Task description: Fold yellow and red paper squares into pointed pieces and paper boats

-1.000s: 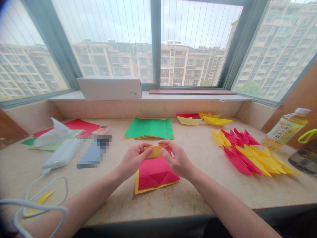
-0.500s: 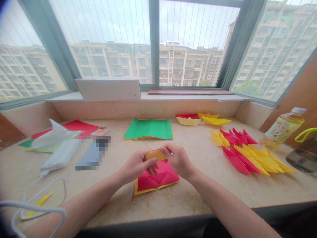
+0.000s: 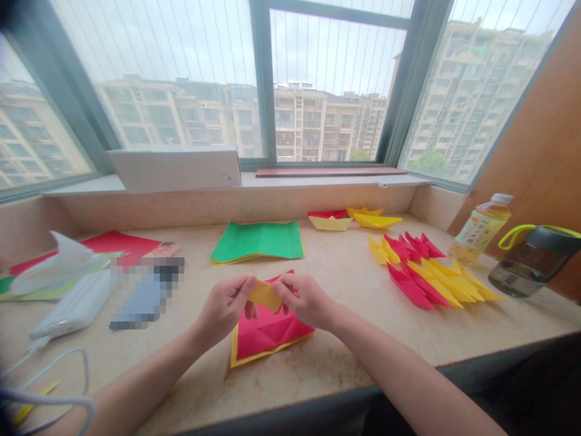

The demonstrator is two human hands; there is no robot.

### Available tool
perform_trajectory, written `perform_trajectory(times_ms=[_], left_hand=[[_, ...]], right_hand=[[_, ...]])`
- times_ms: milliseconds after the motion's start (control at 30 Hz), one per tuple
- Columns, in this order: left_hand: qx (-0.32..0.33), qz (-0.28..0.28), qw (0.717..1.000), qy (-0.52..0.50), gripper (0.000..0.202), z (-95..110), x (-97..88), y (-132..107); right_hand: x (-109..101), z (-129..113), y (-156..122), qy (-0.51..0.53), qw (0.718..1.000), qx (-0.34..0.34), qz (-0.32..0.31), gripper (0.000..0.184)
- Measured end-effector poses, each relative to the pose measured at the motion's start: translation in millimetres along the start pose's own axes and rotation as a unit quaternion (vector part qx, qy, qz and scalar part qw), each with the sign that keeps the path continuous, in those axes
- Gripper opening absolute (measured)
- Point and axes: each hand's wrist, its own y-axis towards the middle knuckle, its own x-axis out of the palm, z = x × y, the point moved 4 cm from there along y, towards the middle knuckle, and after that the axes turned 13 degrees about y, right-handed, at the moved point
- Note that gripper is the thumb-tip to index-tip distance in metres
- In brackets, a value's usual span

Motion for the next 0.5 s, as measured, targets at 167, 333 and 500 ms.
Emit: perform_trajectory(times_ms=[167,333,500], left_hand=[[-0.002,-0.064,0.997,-0.038,0.058,1.0,4.0,-0.4],[0.016,-0.098,0.995,-0.015,0.061,0.5,13.0,-0.1],[-0.014,-0.104,0.994,-0.02,0.067,-1.9,15.9,-1.6]], right_hand=[[1.5,1.8,0.2,0.007,1.0,-0.015,0.013,0.042],[3.8,7.8,2.2,0.112,0.994,0.002,0.009,0.042],[8.0,7.3,1.4,0.17,0.985,0.026,-0.017,0.044]])
